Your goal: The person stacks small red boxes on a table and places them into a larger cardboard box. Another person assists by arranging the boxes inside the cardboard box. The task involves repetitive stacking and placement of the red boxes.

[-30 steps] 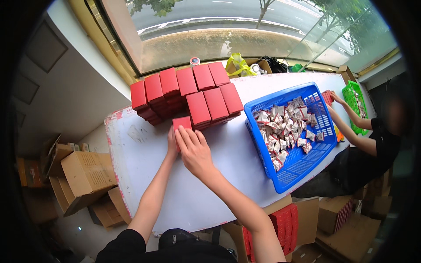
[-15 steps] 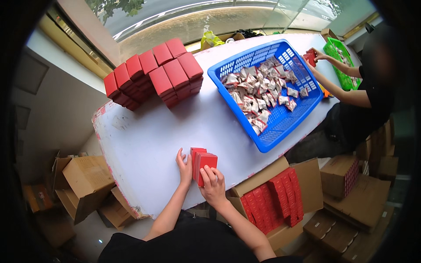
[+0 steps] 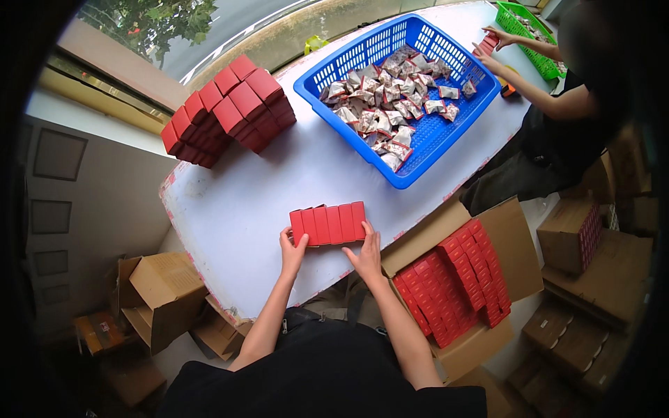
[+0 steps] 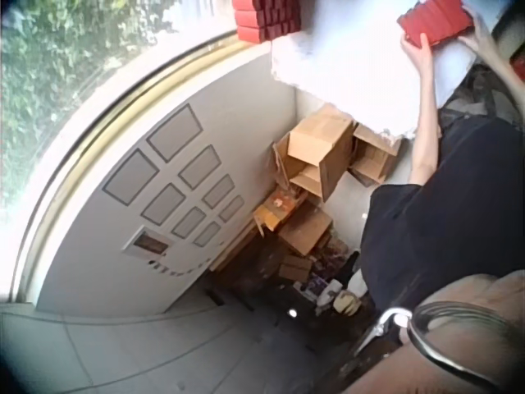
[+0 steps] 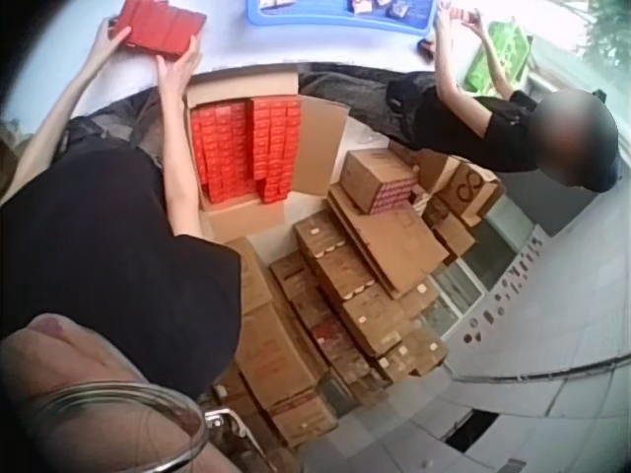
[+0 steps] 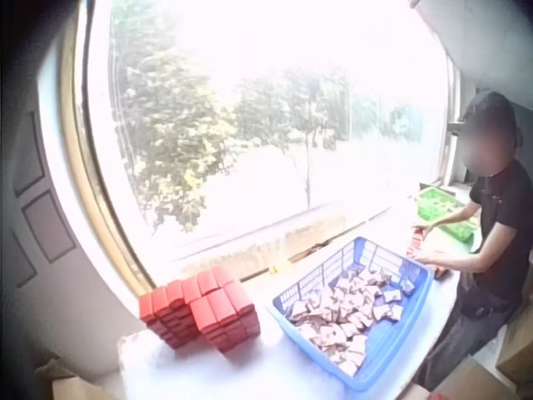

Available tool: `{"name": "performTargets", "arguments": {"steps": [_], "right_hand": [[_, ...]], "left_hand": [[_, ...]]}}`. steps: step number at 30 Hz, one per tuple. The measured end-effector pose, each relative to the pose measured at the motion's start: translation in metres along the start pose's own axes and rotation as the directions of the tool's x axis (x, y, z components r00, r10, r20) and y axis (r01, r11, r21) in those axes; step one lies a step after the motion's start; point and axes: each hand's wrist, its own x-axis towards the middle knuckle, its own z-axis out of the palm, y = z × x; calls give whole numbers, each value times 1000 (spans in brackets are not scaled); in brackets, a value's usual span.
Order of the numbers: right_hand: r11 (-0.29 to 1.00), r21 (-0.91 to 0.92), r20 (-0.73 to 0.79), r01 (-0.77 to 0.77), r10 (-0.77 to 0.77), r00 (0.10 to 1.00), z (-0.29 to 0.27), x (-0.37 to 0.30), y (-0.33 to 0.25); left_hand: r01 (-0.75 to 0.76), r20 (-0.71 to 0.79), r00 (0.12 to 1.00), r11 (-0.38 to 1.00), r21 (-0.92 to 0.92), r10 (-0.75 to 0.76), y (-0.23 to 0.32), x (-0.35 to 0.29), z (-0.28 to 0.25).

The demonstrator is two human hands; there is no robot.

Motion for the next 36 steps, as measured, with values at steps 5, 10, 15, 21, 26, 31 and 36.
{"name": "performTargets", "arguments": {"steps": [5,10,15,21,26,31,36], "right_hand": [[992,21,40,-122,121,992,-6,8,6],[994,-95,32,-44,48,998,-8,5,9],[995,-93,38,-31,35,999,-9,6,7],[992,-127,39,-19,24,999,-10,9,4],[989,-143,10,-27,29,1000,-5,7,17],[990,-143,-4,-15,15,1000,-4,6,20],[992,-125,3,-15,16,1000,-4,8,18]], "left_hand": [[-42,210,977,939,342,-33,43,5,-15],[-714,652,697,370,594,299,103,16,-12],[-878,831,475,217,427,288,87,37,9],[-910,845,402,256,326,353,79,44,12],[-909,840,411,231,347,355,89,35,-4],[-809,751,584,300,506,310,69,34,-12],[-809,732,586,305,503,347,57,37,-7]]}}
